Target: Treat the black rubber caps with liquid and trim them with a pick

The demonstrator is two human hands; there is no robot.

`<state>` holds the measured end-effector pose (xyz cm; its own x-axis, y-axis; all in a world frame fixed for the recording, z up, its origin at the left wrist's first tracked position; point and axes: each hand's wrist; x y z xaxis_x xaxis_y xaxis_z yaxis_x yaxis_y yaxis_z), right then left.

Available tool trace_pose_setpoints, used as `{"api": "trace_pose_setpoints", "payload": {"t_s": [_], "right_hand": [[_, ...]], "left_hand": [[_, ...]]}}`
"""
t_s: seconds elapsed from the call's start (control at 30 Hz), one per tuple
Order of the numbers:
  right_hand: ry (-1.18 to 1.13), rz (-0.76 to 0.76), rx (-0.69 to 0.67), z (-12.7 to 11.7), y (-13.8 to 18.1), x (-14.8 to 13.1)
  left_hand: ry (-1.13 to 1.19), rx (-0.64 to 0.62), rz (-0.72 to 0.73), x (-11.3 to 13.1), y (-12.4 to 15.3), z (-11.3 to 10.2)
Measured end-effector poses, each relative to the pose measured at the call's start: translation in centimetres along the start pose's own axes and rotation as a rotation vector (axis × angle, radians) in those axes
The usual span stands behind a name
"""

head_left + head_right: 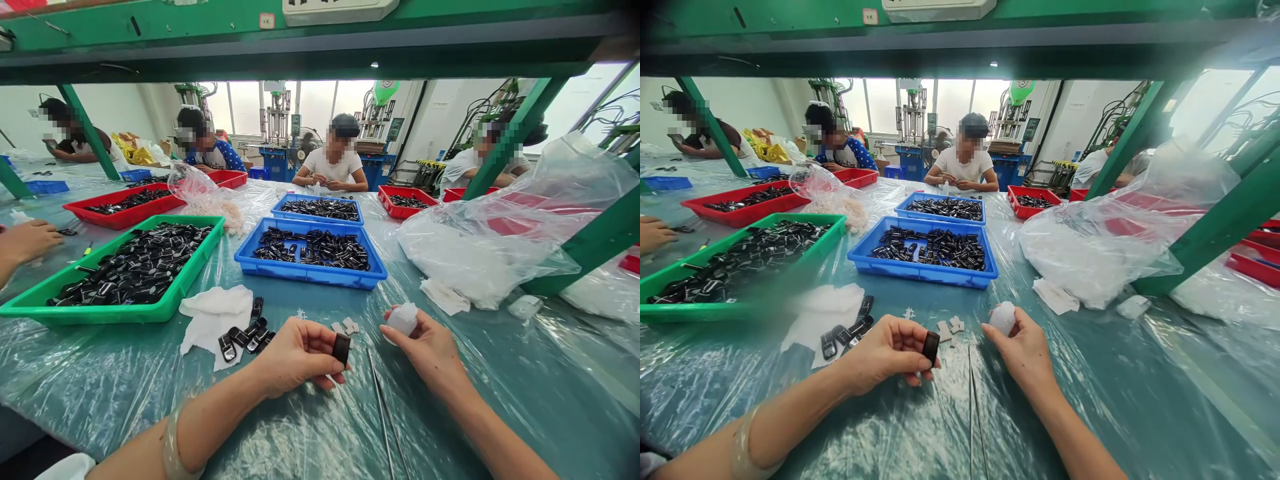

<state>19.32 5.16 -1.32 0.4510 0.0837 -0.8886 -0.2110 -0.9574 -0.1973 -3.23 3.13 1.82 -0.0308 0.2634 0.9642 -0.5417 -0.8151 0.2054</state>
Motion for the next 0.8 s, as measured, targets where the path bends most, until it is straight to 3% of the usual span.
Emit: {"api": "trace_pose_setpoints", "payload": {"t_s": [0.33,0.43,0.53,0.67,0.8], "right_hand": [[-0.003,-0.013,0.079,0.2,0.2,0.2],[0.095,-0.171,0.252,0.0,0.9,-1.0],[0.182,-0.489,0.347,0.1,2.2,-2.4],[0.244,-0.813,-0.033,1.2,3.4,-2.7],[0.432,-0.829,-0.287,2.6,3.2,-1.4]], "left_hand": [[-0.023,0.111,-0.005,0.2,-0.1,-0.3],[-0.008,0.115,-0.002,0.0,-0.2,-0.4],[0.001,0.116,0.003,-0.1,-0.3,-0.5],[0.018,0.094,0.013,-0.2,-0.4,-0.5],[0.054,0.083,0.001,-0.2,-0.5,-0.4]]}}
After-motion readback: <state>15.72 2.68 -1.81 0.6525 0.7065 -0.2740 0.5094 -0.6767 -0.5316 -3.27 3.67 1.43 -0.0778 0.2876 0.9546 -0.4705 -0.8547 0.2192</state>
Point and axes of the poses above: each hand's wrist, its own y-axis away from the middle knuckle, its own z-axis out of the palm, x = y × z, and after that the axes turned 5 degrees about -y, right-handed
